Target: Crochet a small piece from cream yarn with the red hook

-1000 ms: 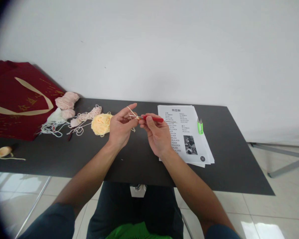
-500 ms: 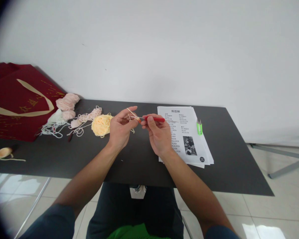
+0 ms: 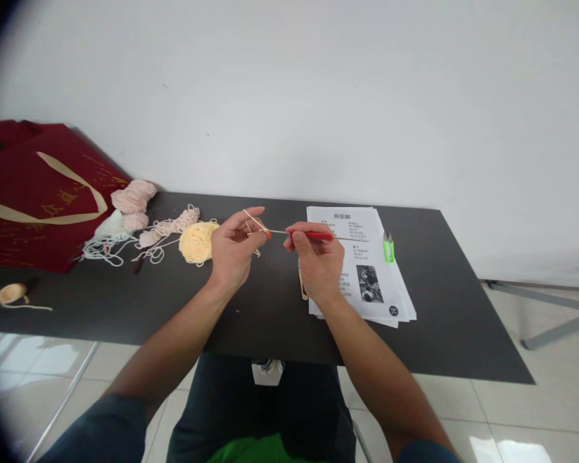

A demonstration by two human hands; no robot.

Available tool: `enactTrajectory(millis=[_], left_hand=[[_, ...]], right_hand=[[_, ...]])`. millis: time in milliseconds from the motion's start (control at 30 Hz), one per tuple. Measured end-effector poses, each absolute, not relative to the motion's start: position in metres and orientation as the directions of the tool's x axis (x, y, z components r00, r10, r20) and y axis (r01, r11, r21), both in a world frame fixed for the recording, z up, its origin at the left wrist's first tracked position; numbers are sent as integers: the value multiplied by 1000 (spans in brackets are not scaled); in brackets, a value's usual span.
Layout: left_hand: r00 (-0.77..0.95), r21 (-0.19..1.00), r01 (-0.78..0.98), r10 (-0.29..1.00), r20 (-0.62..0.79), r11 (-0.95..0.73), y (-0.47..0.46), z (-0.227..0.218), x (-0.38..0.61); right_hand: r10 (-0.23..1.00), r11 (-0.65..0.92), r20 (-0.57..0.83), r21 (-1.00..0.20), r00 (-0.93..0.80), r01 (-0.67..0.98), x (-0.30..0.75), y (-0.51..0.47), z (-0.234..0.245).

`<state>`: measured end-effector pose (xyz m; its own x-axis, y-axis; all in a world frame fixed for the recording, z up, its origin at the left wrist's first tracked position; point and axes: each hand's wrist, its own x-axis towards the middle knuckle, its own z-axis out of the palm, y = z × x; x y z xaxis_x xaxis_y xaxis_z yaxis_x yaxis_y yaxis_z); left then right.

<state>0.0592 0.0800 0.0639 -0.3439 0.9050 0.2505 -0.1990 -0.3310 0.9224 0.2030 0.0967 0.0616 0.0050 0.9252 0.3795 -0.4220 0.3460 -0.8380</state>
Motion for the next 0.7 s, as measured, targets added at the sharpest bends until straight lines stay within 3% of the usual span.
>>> enactTrajectory(millis=[400,700], left_hand=[[-375,916,-175,885,278,-362,81,62,59],[-430,928,-134,864,261,-347,78,66,61]], right_hand=[[893,430,448,-819,46,-380,203,96,59],[901,433,422,-877,99,-208,199,83,71]])
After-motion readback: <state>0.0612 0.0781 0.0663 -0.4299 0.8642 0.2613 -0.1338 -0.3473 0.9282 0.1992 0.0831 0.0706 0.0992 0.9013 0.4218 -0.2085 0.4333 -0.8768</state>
